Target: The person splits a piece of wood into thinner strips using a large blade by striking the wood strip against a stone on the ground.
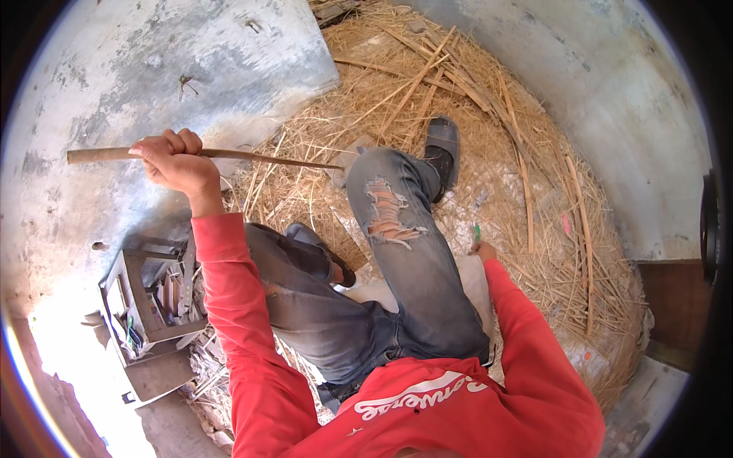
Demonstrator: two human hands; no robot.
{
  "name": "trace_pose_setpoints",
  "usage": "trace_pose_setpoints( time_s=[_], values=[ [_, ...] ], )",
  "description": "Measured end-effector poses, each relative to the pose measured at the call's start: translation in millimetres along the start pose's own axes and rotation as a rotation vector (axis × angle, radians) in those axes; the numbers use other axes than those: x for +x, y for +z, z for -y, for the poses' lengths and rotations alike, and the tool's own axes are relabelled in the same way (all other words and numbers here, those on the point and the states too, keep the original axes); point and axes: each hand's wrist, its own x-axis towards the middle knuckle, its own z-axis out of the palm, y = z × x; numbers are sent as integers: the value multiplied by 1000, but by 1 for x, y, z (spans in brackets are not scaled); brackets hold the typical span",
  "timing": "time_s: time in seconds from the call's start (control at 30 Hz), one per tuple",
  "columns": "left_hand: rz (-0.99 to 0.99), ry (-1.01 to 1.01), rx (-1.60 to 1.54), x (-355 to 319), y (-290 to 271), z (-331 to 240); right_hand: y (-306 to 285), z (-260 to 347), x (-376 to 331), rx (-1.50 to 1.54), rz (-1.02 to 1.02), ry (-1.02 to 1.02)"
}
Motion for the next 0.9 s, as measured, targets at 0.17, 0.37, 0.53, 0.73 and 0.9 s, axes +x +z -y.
trace_pose_setpoints(
  time_s=[0.17, 0.37, 0.53, 0.73, 0.9],
  values=[
    [2, 9, 42, -3, -1, 1, 2, 58, 11, 19, -291, 102],
    [38, -7, 13, -1, 5, 7, -20, 54, 91, 31, -468, 94],
    [146, -10, -83, 5, 22, 19, -24, 57, 145, -33, -479, 164],
    [180, -25, -103, 2, 31, 23, -27, 98, 158, -149, -327, 403],
    [220, -44, -109, 1, 40, 24, -27, 84, 159, -11, -335, 312]
  ],
)
